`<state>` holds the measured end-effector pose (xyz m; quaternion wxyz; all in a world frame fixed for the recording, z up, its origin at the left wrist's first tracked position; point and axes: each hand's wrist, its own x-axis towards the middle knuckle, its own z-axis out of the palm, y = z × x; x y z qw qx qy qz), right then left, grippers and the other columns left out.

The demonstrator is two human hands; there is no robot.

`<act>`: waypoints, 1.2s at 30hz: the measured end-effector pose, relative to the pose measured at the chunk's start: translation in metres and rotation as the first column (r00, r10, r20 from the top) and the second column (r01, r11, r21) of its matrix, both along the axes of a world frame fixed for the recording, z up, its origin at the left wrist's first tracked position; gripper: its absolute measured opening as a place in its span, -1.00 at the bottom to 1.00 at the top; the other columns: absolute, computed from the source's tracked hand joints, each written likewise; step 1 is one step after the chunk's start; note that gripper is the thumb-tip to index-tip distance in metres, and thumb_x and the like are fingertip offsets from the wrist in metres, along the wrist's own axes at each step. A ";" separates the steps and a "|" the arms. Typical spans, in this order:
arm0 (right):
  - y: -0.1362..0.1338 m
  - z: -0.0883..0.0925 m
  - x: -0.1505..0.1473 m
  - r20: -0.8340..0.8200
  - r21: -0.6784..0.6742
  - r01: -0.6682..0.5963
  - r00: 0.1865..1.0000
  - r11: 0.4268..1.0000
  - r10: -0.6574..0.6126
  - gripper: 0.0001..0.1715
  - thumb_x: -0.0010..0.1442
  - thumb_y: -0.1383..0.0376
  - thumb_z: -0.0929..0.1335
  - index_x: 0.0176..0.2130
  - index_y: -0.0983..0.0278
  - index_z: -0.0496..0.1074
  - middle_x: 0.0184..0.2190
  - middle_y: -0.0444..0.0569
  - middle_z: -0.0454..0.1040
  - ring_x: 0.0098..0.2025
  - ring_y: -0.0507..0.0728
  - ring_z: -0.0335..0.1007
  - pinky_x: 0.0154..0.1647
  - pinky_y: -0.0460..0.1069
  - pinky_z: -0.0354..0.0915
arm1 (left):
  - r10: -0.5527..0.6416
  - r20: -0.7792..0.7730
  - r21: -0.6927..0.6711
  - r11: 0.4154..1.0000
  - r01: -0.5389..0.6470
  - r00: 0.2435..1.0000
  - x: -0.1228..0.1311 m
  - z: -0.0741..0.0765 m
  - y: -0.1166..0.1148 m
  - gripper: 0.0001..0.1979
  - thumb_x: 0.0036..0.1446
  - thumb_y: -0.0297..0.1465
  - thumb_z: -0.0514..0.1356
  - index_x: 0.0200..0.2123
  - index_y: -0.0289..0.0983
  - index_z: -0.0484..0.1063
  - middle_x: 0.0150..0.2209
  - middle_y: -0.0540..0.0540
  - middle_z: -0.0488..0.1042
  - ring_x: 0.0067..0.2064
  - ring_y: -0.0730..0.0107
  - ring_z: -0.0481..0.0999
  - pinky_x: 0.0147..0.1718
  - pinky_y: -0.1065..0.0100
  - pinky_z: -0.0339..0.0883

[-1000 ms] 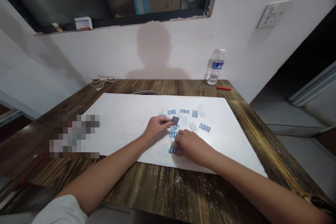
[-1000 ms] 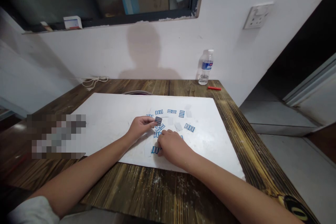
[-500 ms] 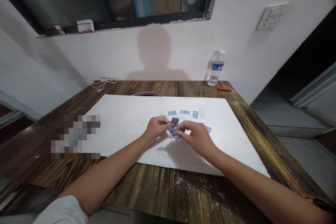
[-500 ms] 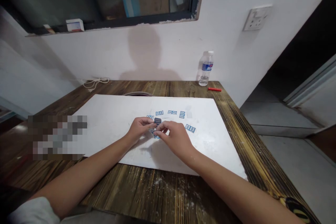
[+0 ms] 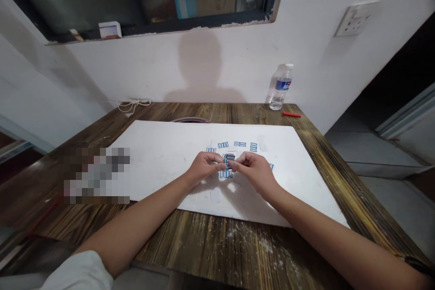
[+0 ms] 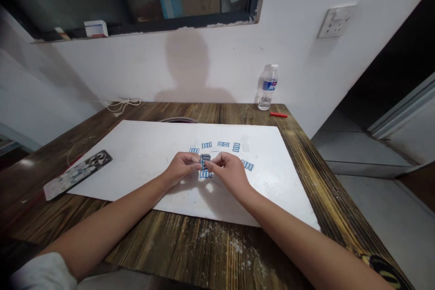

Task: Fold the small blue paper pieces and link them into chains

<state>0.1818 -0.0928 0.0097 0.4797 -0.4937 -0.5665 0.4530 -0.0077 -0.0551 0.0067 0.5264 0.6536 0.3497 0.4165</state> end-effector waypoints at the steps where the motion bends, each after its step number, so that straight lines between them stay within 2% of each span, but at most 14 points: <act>1: 0.000 0.000 0.000 0.014 0.004 -0.001 1.000 1.000 0.001 -0.70 0.02 0.10 0.46 -0.51 0.25 0.42 -0.52 -0.06 0.54 -0.44 0.08 0.40 -0.39 -0.02 0.24 | -0.011 0.001 -0.005 1.000 0.011 1.000 0.000 0.001 0.000 -0.69 -0.13 -0.18 0.43 -0.56 -0.31 0.53 -0.50 -0.08 0.51 -0.42 0.41 0.44 -0.31 0.33 0.30; 6: -0.002 0.004 0.000 0.133 0.034 0.014 0.991 0.999 -0.019 -0.69 0.05 0.14 0.44 -0.56 0.24 0.36 -0.56 -0.10 0.52 -0.48 0.06 0.36 -0.42 -0.04 0.20 | -0.045 -0.007 -0.004 0.999 0.045 0.999 0.001 0.003 -0.001 -0.65 -0.14 -0.14 0.42 -0.56 -0.33 0.52 -0.50 -0.09 0.50 -0.42 0.39 0.44 -0.33 0.33 0.29; 10: 0.000 0.005 0.003 0.220 0.058 -0.021 0.975 0.998 0.007 -0.67 0.12 0.08 0.41 -0.51 0.24 0.37 -0.53 -0.12 0.50 -0.46 0.06 0.33 -0.41 -0.04 0.17 | 0.040 -0.051 -0.011 0.999 -0.041 0.998 0.001 0.002 -0.001 -0.72 -0.09 -0.20 0.41 -0.52 -0.32 0.54 -0.50 -0.07 0.52 -0.40 0.39 0.45 -0.32 0.35 0.29; 12: 0.002 0.004 0.004 0.339 0.090 -0.069 0.940 0.994 0.035 -0.70 0.17 0.07 0.39 -0.43 0.23 0.42 -0.47 -0.12 0.50 -0.41 0.08 0.34 -0.37 -0.03 0.18 | 0.096 -0.048 -0.019 0.995 -0.097 0.994 0.002 0.000 0.000 -0.74 -0.06 -0.21 0.39 -0.50 -0.31 0.55 -0.49 -0.07 0.52 -0.40 0.39 0.46 -0.31 0.35 0.30; 14: 0.002 0.003 0.004 0.538 0.151 -0.131 0.843 0.980 0.030 -0.80 0.18 0.13 0.40 -0.34 0.21 0.48 -0.37 -0.08 0.51 -0.31 0.12 0.36 -0.29 -0.01 0.17 | 0.150 -0.021 -0.041 0.988 -0.151 0.988 0.002 -0.001 0.001 -0.73 -0.07 -0.20 0.39 -0.49 -0.32 0.55 -0.50 -0.07 0.53 -0.42 0.39 0.46 -0.32 0.35 0.31; 16: 0.001 0.002 0.004 0.727 0.192 -0.198 0.687 0.961 -0.003 -0.87 0.16 0.20 0.43 -0.27 0.20 0.52 -0.28 -0.03 0.51 -0.19 0.18 0.35 -0.23 0.03 0.15 | 0.200 0.010 -0.067 0.978 -0.199 0.980 0.003 -0.002 0.003 -0.71 -0.09 -0.19 0.40 -0.48 -0.32 0.55 -0.51 -0.07 0.52 -0.44 0.40 0.45 -0.35 0.36 0.31; 18: -0.001 0.001 0.002 0.835 0.191 -0.245 0.549 0.950 -0.026 -0.86 0.14 0.22 0.45 -0.25 0.20 0.54 -0.23 0.00 0.49 -0.13 0.23 0.33 -0.20 0.05 0.13 | 0.226 0.024 -0.082 0.971 -0.223 0.974 0.004 -0.002 0.004 -0.70 -0.12 -0.19 0.41 -0.49 -0.33 0.55 -0.53 -0.07 0.52 -0.46 0.41 0.44 -0.38 0.37 0.31; 20: -0.004 0.002 0.000 0.881 0.181 -0.276 0.473 0.944 -0.031 -0.85 0.13 0.22 0.46 -0.25 0.21 0.55 -0.22 0.02 0.48 -0.12 0.25 0.32 -0.20 0.05 0.12 | 0.229 0.029 -0.086 0.970 -0.226 0.973 0.004 -0.003 0.005 -0.70 -0.13 -0.19 0.42 -0.50 -0.33 0.55 -0.53 -0.07 0.52 -0.46 0.42 0.44 -0.39 0.38 0.30; 22: -0.006 0.002 -0.001 0.891 0.185 -0.293 0.453 0.938 -0.034 -0.86 0.13 0.24 0.45 -0.25 0.22 0.54 -0.22 0.03 0.48 -0.12 0.25 0.31 -0.20 0.06 0.11 | 0.225 0.032 -0.091 0.971 -0.221 0.974 0.005 -0.003 0.006 -0.70 -0.14 -0.20 0.43 -0.50 -0.34 0.55 -0.53 -0.07 0.52 -0.46 0.43 0.44 -0.39 0.39 0.31; 27: -0.006 0.001 0.000 0.851 0.173 -0.272 0.525 0.947 -0.005 -0.89 0.15 0.28 0.43 -0.24 0.19 0.52 -0.22 -0.01 0.50 -0.13 0.23 0.32 -0.21 0.04 0.08 | 0.240 0.026 -0.097 0.967 -0.236 0.970 0.005 -0.003 0.006 -0.69 -0.16 -0.19 0.43 -0.50 -0.34 0.55 -0.52 -0.07 0.53 -0.46 0.41 0.44 -0.39 0.37 0.31; 31: -0.004 0.004 0.003 0.801 0.189 -0.257 0.599 0.948 0.003 -0.98 0.13 0.33 0.43 -0.35 0.20 0.50 -0.29 -0.06 0.54 -0.17 0.20 0.33 -0.23 0.03 0.06 | 0.242 0.018 -0.099 0.966 -0.240 0.970 0.005 -0.004 0.006 -0.68 -0.15 -0.18 0.43 -0.50 -0.33 0.54 -0.54 -0.06 0.51 -0.47 0.42 0.43 -0.40 0.38 0.30; 32: -0.003 0.006 0.003 0.782 0.178 -0.258 0.623 0.949 0.023 -0.95 0.12 0.35 0.43 -0.39 0.20 0.50 -0.33 -0.07 0.54 -0.19 0.19 0.33 -0.23 0.02 0.06 | 0.245 0.016 -0.104 0.965 -0.242 0.969 0.005 -0.004 0.006 -0.68 -0.15 -0.18 0.42 -0.50 -0.33 0.53 -0.54 -0.05 0.50 -0.47 0.43 0.43 -0.40 0.38 0.29; 34: -0.002 0.009 0.004 0.692 0.135 -0.259 0.715 0.956 0.096 -0.90 0.11 0.35 0.43 -0.44 0.19 0.50 -0.40 -0.11 0.55 -0.25 0.15 0.35 -0.24 0.01 0.10 | 0.255 0.021 -0.118 0.961 -0.251 0.967 0.005 -0.004 0.005 -0.69 -0.13 -0.18 0.42 -0.51 -0.33 0.52 -0.55 -0.03 0.49 -0.48 0.45 0.42 -0.41 0.40 0.28; 36: 0.000 0.012 0.005 0.521 0.092 -0.227 0.841 0.970 0.147 -0.90 0.10 0.31 0.43 -0.46 0.19 0.50 -0.44 -0.14 0.54 -0.33 0.10 0.36 -0.28 -0.01 0.14 | 0.258 0.038 -0.141 0.958 -0.250 0.965 0.005 -0.004 0.005 -0.70 -0.11 -0.19 0.41 -0.51 -0.32 0.51 -0.56 -0.02 0.48 -0.49 0.47 0.40 -0.42 0.41 0.26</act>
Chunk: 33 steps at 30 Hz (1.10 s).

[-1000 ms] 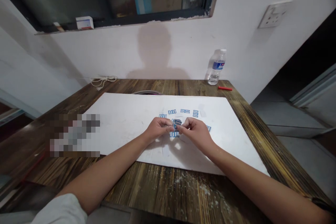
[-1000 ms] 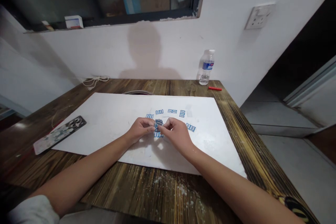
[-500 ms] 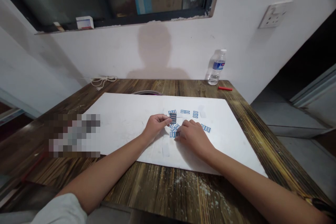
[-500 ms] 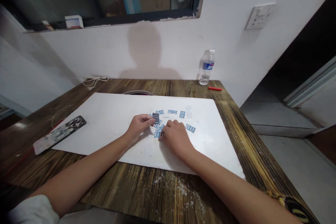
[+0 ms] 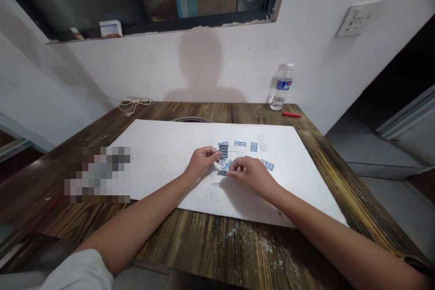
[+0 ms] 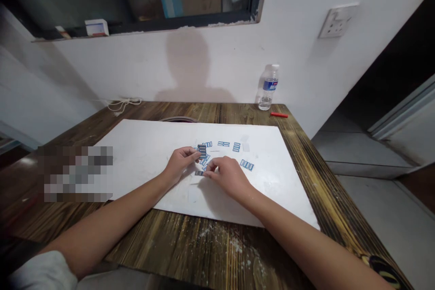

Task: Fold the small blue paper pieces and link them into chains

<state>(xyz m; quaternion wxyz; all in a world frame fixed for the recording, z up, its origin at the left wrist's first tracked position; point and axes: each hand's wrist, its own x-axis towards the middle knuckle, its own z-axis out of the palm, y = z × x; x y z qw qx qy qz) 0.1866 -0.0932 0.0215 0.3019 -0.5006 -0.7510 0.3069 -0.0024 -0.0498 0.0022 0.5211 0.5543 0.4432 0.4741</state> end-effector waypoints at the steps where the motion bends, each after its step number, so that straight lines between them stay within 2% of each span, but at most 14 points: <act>1: 0.001 0.001 0.000 -0.111 -0.036 0.026 0.993 0.999 -0.030 -0.89 0.10 0.28 0.43 -0.46 0.20 0.50 -0.45 -0.14 0.54 -0.36 0.09 0.36 -0.31 -0.02 0.16 | -0.002 0.011 -0.008 1.000 0.002 1.000 0.000 0.000 0.000 -0.70 -0.11 -0.19 0.41 -0.51 -0.32 0.50 -0.56 -0.01 0.48 -0.50 0.48 0.39 -0.43 0.41 0.26; 4: 0.002 0.001 0.000 -0.364 -0.109 0.141 0.915 0.984 -0.172 -0.82 0.06 0.17 0.45 -0.46 0.22 0.49 -0.46 -0.11 0.53 -0.40 0.08 0.36 -0.34 -0.03 0.20 | -0.035 -0.001 -0.007 0.999 0.035 0.999 0.000 0.002 -0.001 -0.68 -0.11 -0.17 0.41 -0.53 -0.33 0.50 -0.55 -0.02 0.48 -0.50 0.47 0.39 -0.42 0.40 0.27; 7: 0.002 -0.003 0.000 -0.469 -0.164 0.204 0.845 0.965 -0.258 -0.75 0.02 0.11 0.45 -0.46 0.25 0.50 -0.47 -0.08 0.52 -0.40 0.09 0.36 -0.34 -0.01 0.22 | -0.090 -0.034 0.036 0.995 0.091 0.995 -0.001 0.005 -0.003 -0.65 -0.09 -0.14 0.39 -0.54 -0.33 0.50 -0.53 -0.06 0.49 -0.45 0.42 0.42 -0.37 0.37 0.29; 14: 0.000 -0.010 -0.004 -0.469 -0.207 0.248 0.824 0.946 -0.318 -0.70 -0.02 0.07 0.45 -0.51 0.25 0.47 -0.53 -0.10 0.48 -0.45 0.07 0.30 -0.38 -0.03 0.20 | -0.233 -0.049 0.035 0.971 0.235 0.971 -0.001 0.004 -0.006 -0.70 -0.13 -0.20 0.42 -0.54 -0.32 0.51 -0.50 -0.08 0.52 -0.39 0.37 0.47 -0.30 0.32 0.31; 18: -0.002 -0.011 -0.007 -0.467 -0.230 0.247 0.820 0.941 -0.330 -0.68 -0.04 0.06 0.46 -0.55 0.25 0.44 -0.56 -0.11 0.45 -0.48 0.05 0.27 -0.42 -0.04 0.18 | -0.240 -0.055 0.013 0.970 0.241 0.969 -0.002 0.002 -0.005 -0.71 -0.21 -0.22 0.45 -0.56 -0.31 0.51 -0.51 -0.07 0.52 -0.40 0.36 0.47 -0.32 0.32 0.31; 22: -0.004 -0.012 -0.010 -0.467 -0.246 0.230 0.823 0.942 -0.323 -0.64 -0.04 0.04 0.45 -0.57 0.26 0.40 -0.58 -0.13 0.42 -0.49 0.04 0.25 -0.43 -0.04 0.16 | -0.237 -0.067 0.014 0.971 0.238 0.969 -0.003 0.003 -0.006 -0.71 -0.19 -0.23 0.45 -0.57 -0.31 0.50 -0.52 -0.06 0.51 -0.41 0.39 0.46 -0.34 0.34 0.30; 25: 0.002 -0.009 -0.005 -0.408 -0.232 0.188 0.872 0.954 -0.271 -0.60 0.03 0.00 0.41 -0.55 0.26 0.39 -0.60 -0.14 0.38 -0.51 0.04 0.22 -0.45 -0.04 0.12 | -0.214 -0.071 0.015 0.976 0.215 0.974 -0.003 0.006 -0.008 -0.72 -0.13 -0.23 0.42 -0.55 -0.32 0.50 -0.50 -0.08 0.52 -0.41 0.39 0.47 -0.34 0.34 0.30; 27: 0.010 -0.005 0.004 -0.324 -0.190 0.131 0.927 0.973 -0.188 -0.58 0.11 -0.03 0.35 -0.51 0.25 0.42 -0.58 -0.12 0.40 -0.49 0.06 0.25 -0.44 -0.03 0.13 | -0.187 -0.073 0.023 0.982 0.189 0.980 -0.002 0.007 -0.008 -0.72 -0.10 -0.22 0.41 -0.53 -0.32 0.51 -0.49 -0.09 0.53 -0.40 0.38 0.48 -0.32 0.33 0.31; 28: 0.016 -0.004 0.011 -0.258 -0.151 0.104 0.956 0.983 -0.140 -0.60 0.15 -0.01 0.33 -0.46 0.24 0.45 -0.52 -0.10 0.45 -0.45 0.09 0.29 -0.40 -0.02 0.16 | -0.172 -0.073 0.028 0.984 0.174 0.982 -0.001 0.007 -0.008 -0.72 -0.09 -0.22 0.41 -0.52 -0.32 0.51 -0.49 -0.09 0.53 -0.40 0.37 0.48 -0.31 0.33 0.32; 30: 0.028 -0.003 0.027 -0.055 -0.001 0.095 0.994 0.995 -0.095 -0.74 0.18 0.11 0.34 -0.30 0.21 0.52 -0.29 -0.04 0.55 -0.26 0.16 0.38 -0.25 0.03 0.21 | -0.137 -0.058 0.037 0.990 0.139 0.989 -0.001 0.006 -0.007 -0.71 -0.10 -0.21 0.41 -0.52 -0.32 0.50 -0.51 -0.08 0.51 -0.41 0.38 0.47 -0.31 0.33 0.32; 31: 0.034 -0.004 0.035 0.067 0.092 0.136 0.988 0.987 -0.142 -0.78 0.17 0.17 0.35 -0.22 0.21 0.53 -0.20 0.00 0.56 -0.14 0.21 0.37 -0.17 0.06 0.21 | -0.121 -0.048 0.038 0.992 0.123 0.991 -0.001 0.005 -0.006 -0.71 -0.11 -0.21 0.41 -0.53 -0.32 0.50 -0.52 -0.06 0.50 -0.41 0.39 0.46 -0.31 0.33 0.32; 33: 0.046 -0.011 0.050 0.281 0.215 0.197 0.926 0.957 -0.254 -0.68 0.19 0.24 0.35 -0.05 0.24 0.49 -0.07 0.09 0.54 0.01 0.32 0.32 -0.05 0.14 0.17 | -0.101 -0.031 0.039 0.994 0.102 0.994 -0.001 0.004 -0.005 -0.71 -0.11 -0.21 0.41 -0.54 -0.32 0.49 -0.54 -0.04 0.49 -0.43 0.41 0.45 -0.31 0.34 0.31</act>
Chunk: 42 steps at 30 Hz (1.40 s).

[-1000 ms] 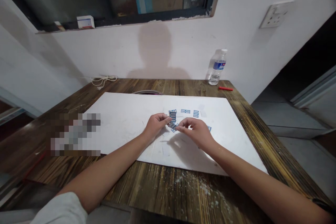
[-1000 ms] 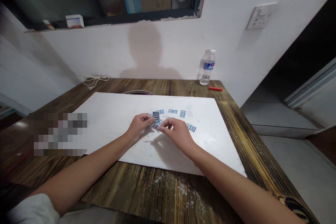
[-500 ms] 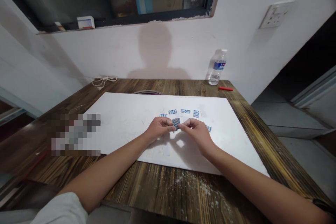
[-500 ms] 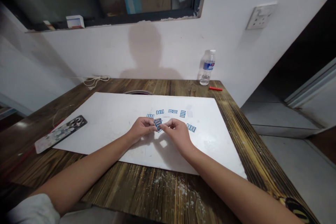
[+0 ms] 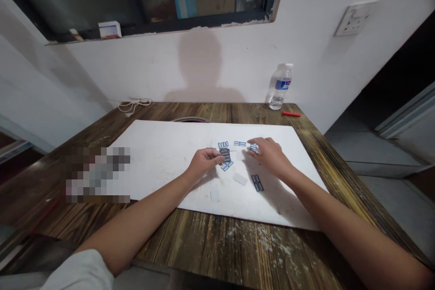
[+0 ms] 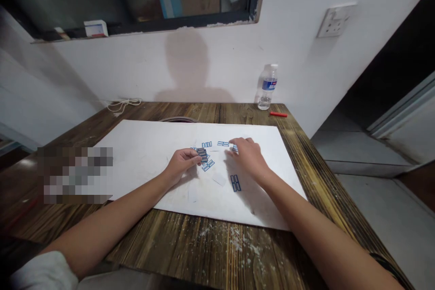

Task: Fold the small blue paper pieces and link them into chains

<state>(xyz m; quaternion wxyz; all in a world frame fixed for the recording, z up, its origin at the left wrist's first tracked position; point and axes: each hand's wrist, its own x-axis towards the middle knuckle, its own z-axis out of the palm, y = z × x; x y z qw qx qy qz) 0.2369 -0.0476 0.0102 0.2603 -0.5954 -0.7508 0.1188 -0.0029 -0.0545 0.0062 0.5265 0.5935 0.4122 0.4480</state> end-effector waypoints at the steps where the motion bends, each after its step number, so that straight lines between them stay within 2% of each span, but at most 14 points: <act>1: 0.005 -0.005 0.006 0.078 0.025 0.037 0.996 0.999 -0.039 -0.64 0.20 0.27 0.34 0.00 0.25 0.46 0.00 0.12 0.51 0.07 0.35 0.27 0.00 0.17 0.14 | 0.004 0.006 -0.002 1.000 -0.004 1.000 0.000 -0.001 0.000 -0.71 -0.11 -0.21 0.41 -0.54 -0.32 0.48 -0.55 -0.04 0.48 -0.43 0.42 0.45 -0.31 0.34 0.31; 3: 0.011 -0.014 0.014 0.167 0.041 0.054 0.984 0.998 -0.060 -0.58 0.19 0.30 0.33 0.06 0.25 0.42 0.07 0.12 0.46 0.16 0.38 0.19 0.05 0.21 0.08 | 0.006 0.014 -0.007 1.000 -0.006 1.000 0.000 -0.001 0.001 -0.71 -0.10 -0.22 0.41 -0.54 -0.32 0.49 -0.54 -0.04 0.48 -0.44 0.43 0.44 -0.32 0.35 0.30; 6: 0.014 -0.022 0.017 0.197 -0.004 0.035 0.980 0.999 -0.034 -0.62 0.22 0.31 0.29 0.04 0.24 0.42 0.01 0.10 0.50 0.09 0.35 0.26 0.03 0.19 0.07 | 0.019 0.016 -0.011 1.000 -0.019 1.000 0.000 -0.002 0.001 -0.72 -0.10 -0.23 0.41 -0.53 -0.32 0.49 -0.54 -0.04 0.49 -0.44 0.44 0.44 -0.33 0.35 0.30; 12: 0.010 -0.017 0.013 0.255 0.040 0.015 0.967 0.999 -0.024 -0.70 0.24 0.30 0.25 -0.08 0.22 0.48 -0.10 0.08 0.54 -0.01 0.33 0.29 -0.02 0.19 0.04 | 0.026 -0.018 0.005 1.000 -0.026 1.000 -0.001 -0.003 0.002 -0.73 -0.09 -0.23 0.40 -0.53 -0.32 0.50 -0.54 -0.05 0.49 -0.44 0.43 0.45 -0.34 0.35 0.31; 16: 0.010 -0.018 0.014 0.344 0.085 -0.072 0.938 0.994 0.038 -0.67 0.28 0.30 0.20 -0.10 0.26 0.49 -0.17 0.11 0.55 -0.08 0.31 0.32 -0.01 0.19 0.02 | 0.032 -0.033 0.012 0.999 -0.031 0.999 -0.001 -0.002 0.002 -0.73 -0.09 -0.23 0.40 -0.53 -0.32 0.50 -0.54 -0.05 0.49 -0.44 0.43 0.45 -0.34 0.35 0.30; 19: 0.010 -0.020 0.015 0.397 0.158 -0.150 0.915 0.976 0.077 -0.64 0.29 0.34 0.17 -0.22 0.28 0.53 -0.27 0.13 0.56 -0.13 0.29 0.32 0.04 0.19 -0.03 | 0.023 -0.033 0.020 1.000 -0.022 0.999 -0.001 -0.001 0.002 -0.72 -0.09 -0.22 0.40 -0.54 -0.32 0.49 -0.54 -0.05 0.48 -0.44 0.43 0.44 -0.34 0.35 0.30; 22: 0.010 -0.019 0.016 0.421 0.269 -0.187 0.905 0.945 0.060 -0.64 0.27 0.37 0.18 -0.34 0.30 0.52 -0.32 0.12 0.55 -0.16 0.26 0.31 0.01 0.16 -0.01 | 0.021 -0.030 0.015 1.000 -0.021 0.999 -0.001 -0.001 0.002 -0.72 -0.08 -0.23 0.40 -0.53 -0.33 0.49 -0.54 -0.04 0.48 -0.44 0.43 0.43 -0.35 0.36 0.28; 26: 0.006 -0.013 0.012 0.330 0.423 -0.202 0.942 0.883 0.057 -0.73 0.24 0.38 0.26 -0.40 0.31 0.51 -0.42 0.05 0.54 -0.28 0.19 0.31 -0.23 0.07 0.06 | 0.028 -0.041 0.007 1.000 -0.027 0.999 -0.001 -0.002 0.002 -0.72 -0.07 -0.23 0.39 -0.54 -0.33 0.48 -0.55 -0.04 0.48 -0.44 0.44 0.42 -0.35 0.37 0.27; 29: -0.004 -0.003 0.000 0.181 0.569 -0.212 0.975 0.794 0.131 -0.78 0.25 0.41 0.27 -0.33 0.30 0.51 -0.49 -0.02 0.51 -0.36 0.12 0.31 -0.28 0.02 0.11 | 0.026 -0.050 0.004 1.000 -0.026 0.998 -0.001 -0.003 0.003 -0.71 -0.06 -0.22 0.38 -0.57 -0.32 0.48 -0.55 -0.04 0.48 -0.45 0.44 0.42 -0.34 0.38 0.26; 32: -0.019 0.006 -0.015 0.123 0.674 -0.245 0.968 0.697 0.220 -0.83 0.26 0.42 0.29 -0.27 0.28 0.49 -0.45 -0.03 0.54 -0.35 0.10 0.33 -0.26 0.00 0.17 | 0.014 -0.040 -0.025 1.000 -0.015 0.999 -0.001 -0.003 0.003 -0.72 -0.07 -0.23 0.38 -0.57 -0.32 0.49 -0.54 -0.05 0.50 -0.44 0.43 0.43 -0.34 0.38 0.27; 35: -0.032 0.009 -0.028 0.161 0.694 -0.319 0.942 0.646 0.294 -0.86 0.27 0.42 0.30 -0.25 0.28 0.47 -0.42 -0.05 0.55 -0.33 0.09 0.35 -0.24 0.00 0.19 | -0.028 -0.005 -0.062 0.998 0.028 1.000 -0.001 -0.002 0.003 -0.71 -0.10 -0.22 0.40 -0.56 -0.33 0.51 -0.52 -0.08 0.53 -0.42 0.39 0.47 -0.33 0.36 0.28; 42: -0.038 0.001 -0.035 0.361 0.622 -0.487 0.873 0.614 0.327 -0.81 0.31 0.43 0.26 -0.22 0.34 0.47 -0.41 0.00 0.50 -0.28 0.14 0.29 -0.22 0.03 0.20 | -0.177 0.019 -0.062 0.982 0.178 0.984 0.000 0.004 -0.003 -0.69 -0.13 -0.22 0.43 -0.59 -0.34 0.50 -0.54 -0.08 0.52 -0.44 0.41 0.46 -0.34 0.37 0.28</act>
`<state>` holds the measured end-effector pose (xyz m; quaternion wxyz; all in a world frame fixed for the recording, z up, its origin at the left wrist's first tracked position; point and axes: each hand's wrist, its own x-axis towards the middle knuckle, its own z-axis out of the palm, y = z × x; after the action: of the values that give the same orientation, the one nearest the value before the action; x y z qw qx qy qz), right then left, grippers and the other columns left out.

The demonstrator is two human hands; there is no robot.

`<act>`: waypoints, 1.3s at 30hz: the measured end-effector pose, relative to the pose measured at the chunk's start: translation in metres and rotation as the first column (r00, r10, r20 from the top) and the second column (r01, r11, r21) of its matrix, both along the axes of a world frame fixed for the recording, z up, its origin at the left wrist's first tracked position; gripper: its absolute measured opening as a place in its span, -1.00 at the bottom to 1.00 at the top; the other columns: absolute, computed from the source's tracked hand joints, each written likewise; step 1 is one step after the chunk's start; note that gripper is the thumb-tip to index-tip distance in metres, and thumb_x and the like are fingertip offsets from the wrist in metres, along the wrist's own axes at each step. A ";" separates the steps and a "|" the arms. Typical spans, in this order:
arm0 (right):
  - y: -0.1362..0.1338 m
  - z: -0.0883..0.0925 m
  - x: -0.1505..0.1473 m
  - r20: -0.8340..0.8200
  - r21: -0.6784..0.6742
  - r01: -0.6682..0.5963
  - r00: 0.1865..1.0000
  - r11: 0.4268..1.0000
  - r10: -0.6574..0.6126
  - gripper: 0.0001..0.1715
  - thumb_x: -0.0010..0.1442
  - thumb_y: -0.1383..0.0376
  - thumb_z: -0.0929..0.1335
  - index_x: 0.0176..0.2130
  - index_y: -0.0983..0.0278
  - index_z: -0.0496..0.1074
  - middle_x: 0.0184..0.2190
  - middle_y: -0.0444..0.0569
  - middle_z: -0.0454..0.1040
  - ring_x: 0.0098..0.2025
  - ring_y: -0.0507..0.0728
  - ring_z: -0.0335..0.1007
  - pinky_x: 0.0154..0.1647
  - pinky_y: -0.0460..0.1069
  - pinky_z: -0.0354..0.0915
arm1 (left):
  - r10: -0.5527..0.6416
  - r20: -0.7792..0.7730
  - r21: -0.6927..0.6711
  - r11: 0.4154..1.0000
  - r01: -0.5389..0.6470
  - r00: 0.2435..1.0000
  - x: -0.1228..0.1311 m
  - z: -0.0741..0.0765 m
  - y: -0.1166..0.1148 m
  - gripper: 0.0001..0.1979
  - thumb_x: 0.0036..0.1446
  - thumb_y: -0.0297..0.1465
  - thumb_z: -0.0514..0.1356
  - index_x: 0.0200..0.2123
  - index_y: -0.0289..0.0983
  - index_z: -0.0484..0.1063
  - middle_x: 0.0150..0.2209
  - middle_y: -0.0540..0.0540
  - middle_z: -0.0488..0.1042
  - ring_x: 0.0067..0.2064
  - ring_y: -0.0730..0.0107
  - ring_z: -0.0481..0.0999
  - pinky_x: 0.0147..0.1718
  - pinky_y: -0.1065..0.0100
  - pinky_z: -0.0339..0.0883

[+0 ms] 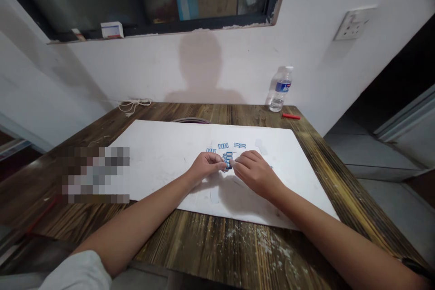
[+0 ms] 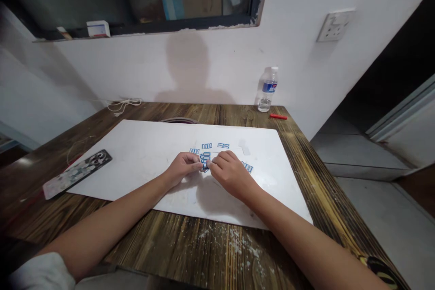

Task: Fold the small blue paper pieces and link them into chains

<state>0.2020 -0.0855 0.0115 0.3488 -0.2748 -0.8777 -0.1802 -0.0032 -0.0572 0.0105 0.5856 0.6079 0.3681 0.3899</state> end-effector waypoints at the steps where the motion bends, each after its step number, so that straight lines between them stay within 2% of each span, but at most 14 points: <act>1: 0.000 0.000 0.000 0.021 -0.001 -0.012 1.000 1.000 0.012 -0.80 0.32 0.42 0.25 -0.21 0.34 0.47 -0.40 0.01 0.50 -0.26 0.14 0.29 -0.21 0.04 0.21 | -0.004 0.004 -0.001 1.000 0.004 1.000 0.000 0.001 -0.001 -0.69 -0.14 -0.21 0.43 -0.59 -0.33 0.50 -0.54 -0.08 0.52 -0.45 0.41 0.45 -0.34 0.37 0.28; 8: -0.001 0.006 0.003 0.095 -0.032 -0.061 0.993 0.998 0.064 -0.77 0.34 0.43 0.22 -0.17 0.35 0.46 -0.35 0.04 0.48 -0.19 0.16 0.28 -0.12 0.06 0.24 | -0.005 0.024 0.017 1.000 0.005 1.000 -0.002 -0.001 0.001 -0.66 -0.12 -0.17 0.42 -0.59 -0.33 0.49 -0.55 -0.07 0.49 -0.46 0.41 0.43 -0.37 0.38 0.24; 12: 0.000 0.012 0.001 0.126 -0.105 -0.077 0.988 0.991 0.090 -0.77 0.33 0.43 0.23 -0.14 0.34 0.47 -0.31 0.04 0.49 -0.19 0.15 0.30 -0.12 0.06 0.24 | 0.024 0.048 0.004 1.000 -0.025 0.999 -0.002 -0.003 0.002 -0.66 -0.14 -0.19 0.43 -0.60 -0.33 0.46 -0.56 -0.04 0.46 -0.47 0.45 0.39 -0.41 0.40 0.20; 15: 0.003 0.022 0.004 0.124 -0.205 -0.016 0.991 0.979 0.043 -0.80 0.29 0.30 0.33 -0.08 0.24 0.48 -0.17 0.04 0.49 -0.13 0.18 0.33 -0.14 0.08 0.23 | 0.066 0.056 -0.006 0.998 -0.066 0.996 -0.002 -0.004 0.002 -0.69 -0.12 -0.21 0.42 -0.57 -0.33 0.47 -0.54 -0.04 0.47 -0.46 0.45 0.39 -0.40 0.41 0.20; 17: 0.007 0.030 0.012 0.103 -0.281 0.073 0.994 0.957 -0.046 -0.72 0.22 0.21 0.40 -0.05 0.16 0.48 -0.06 0.06 0.44 -0.07 0.22 0.32 -0.13 0.10 0.23 | 0.096 0.063 -0.015 0.995 -0.095 0.993 -0.002 -0.006 0.003 -0.69 -0.10 -0.21 0.41 -0.56 -0.33 0.48 -0.53 -0.05 0.48 -0.46 0.44 0.41 -0.40 0.40 0.21; 19: 0.012 0.036 0.024 0.101 -0.378 0.219 0.976 0.899 -0.195 -0.72 0.19 0.22 0.43 -0.08 0.18 0.50 -0.06 0.08 0.41 -0.07 0.22 0.33 -0.12 0.09 0.25 | 0.128 0.076 -0.023 0.992 -0.126 0.989 -0.002 -0.008 0.005 -0.70 -0.10 -0.21 0.41 -0.56 -0.32 0.48 -0.54 -0.05 0.49 -0.46 0.44 0.41 -0.40 0.40 0.23; 21: 0.018 0.038 0.038 0.180 -0.472 0.381 0.924 0.795 -0.337 -0.74 0.16 0.23 0.44 -0.13 0.23 0.52 -0.11 0.10 0.40 -0.10 0.23 0.35 -0.13 0.08 0.26 | 0.156 0.089 -0.033 0.988 -0.154 0.984 -0.002 -0.011 0.007 -0.70 -0.12 -0.21 0.42 -0.56 -0.32 0.48 -0.56 -0.04 0.48 -0.47 0.44 0.42 -0.40 0.40 0.24; 23: 0.024 0.036 0.051 0.306 -0.524 0.521 0.853 0.674 -0.423 -0.70 0.09 0.21 0.48 -0.16 0.28 0.54 -0.15 0.13 0.39 -0.12 0.26 0.35 -0.19 0.07 0.27 | 0.168 0.099 -0.048 0.985 -0.164 0.981 -0.003 -0.013 0.009 -0.71 -0.13 -0.22 0.42 -0.56 -0.31 0.47 -0.56 -0.03 0.48 -0.48 0.45 0.42 -0.41 0.41 0.24; 25: 0.030 0.029 0.060 0.441 -0.527 0.623 0.782 0.579 -0.440 -0.65 0.00 0.19 0.52 -0.20 0.31 0.56 -0.18 0.16 0.39 -0.14 0.31 0.34 -0.26 0.07 0.26 | 0.172 0.105 -0.057 0.984 -0.166 0.980 -0.003 -0.014 0.009 -0.71 -0.14 -0.22 0.42 -0.57 -0.31 0.47 -0.57 -0.03 0.48 -0.49 0.46 0.42 -0.41 0.42 0.25; 27: 0.034 0.020 0.065 0.509 -0.543 0.656 0.754 0.524 -0.416 -0.68 -0.05 0.19 0.54 -0.28 0.30 0.57 -0.25 0.15 0.39 -0.19 0.30 0.36 -0.34 0.05 0.24 | 0.175 0.103 -0.060 0.984 -0.170 0.979 -0.003 -0.014 0.009 -0.70 -0.15 -0.23 0.43 -0.58 -0.32 0.46 -0.57 -0.03 0.48 -0.49 0.46 0.42 -0.41 0.41 0.26; 28: 0.036 0.015 0.066 0.513 -0.547 0.653 0.756 0.523 -0.406 -0.71 -0.06 0.20 0.55 -0.32 0.31 0.57 -0.28 0.15 0.39 -0.22 0.29 0.36 -0.38 0.04 0.22 | 0.177 0.100 -0.061 0.983 -0.171 0.979 -0.003 -0.013 0.008 -0.70 -0.15 -0.23 0.43 -0.58 -0.32 0.46 -0.56 -0.03 0.48 -0.49 0.46 0.42 -0.41 0.41 0.26; 33: 0.044 -0.006 0.070 0.467 -0.527 0.580 0.808 0.621 -0.358 -0.83 -0.10 0.31 0.55 -0.44 0.29 0.55 -0.39 0.11 0.41 -0.37 0.20 0.37 -0.47 0.00 0.16 | 0.150 0.115 -0.057 0.988 -0.144 0.982 -0.003 -0.013 0.007 -0.72 -0.12 -0.25 0.42 -0.56 -0.32 0.46 -0.55 -0.04 0.48 -0.47 0.45 0.43 -0.39 0.40 0.28; 36: 0.046 -0.010 0.072 0.449 -0.530 0.558 0.824 0.639 -0.347 -0.84 -0.12 0.34 0.55 -0.48 0.28 0.53 -0.41 0.08 0.40 -0.40 0.17 0.37 -0.48 -0.01 0.14 | 0.126 0.127 -0.050 0.991 -0.120 0.984 -0.003 -0.012 0.007 -0.72 -0.09 -0.26 0.41 -0.57 -0.32 0.45 -0.54 -0.04 0.48 -0.46 0.45 0.43 -0.38 0.40 0.28; 39: 0.045 -0.009 0.071 0.421 -0.555 0.545 0.836 0.629 -0.352 -0.81 -0.15 0.38 0.55 -0.47 0.29 0.51 -0.39 0.09 0.42 -0.38 0.19 0.38 -0.46 0.00 0.14 | 0.106 0.139 -0.052 0.994 -0.100 0.985 -0.003 -0.010 0.006 -0.73 -0.06 -0.27 0.40 -0.57 -0.31 0.45 -0.54 -0.03 0.47 -0.46 0.46 0.42 -0.38 0.40 0.27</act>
<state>0.2733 -0.0402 0.0024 0.0491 -0.5630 -0.8247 0.0209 -0.0065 -0.0513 0.0007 0.6029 0.5455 0.3653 0.4533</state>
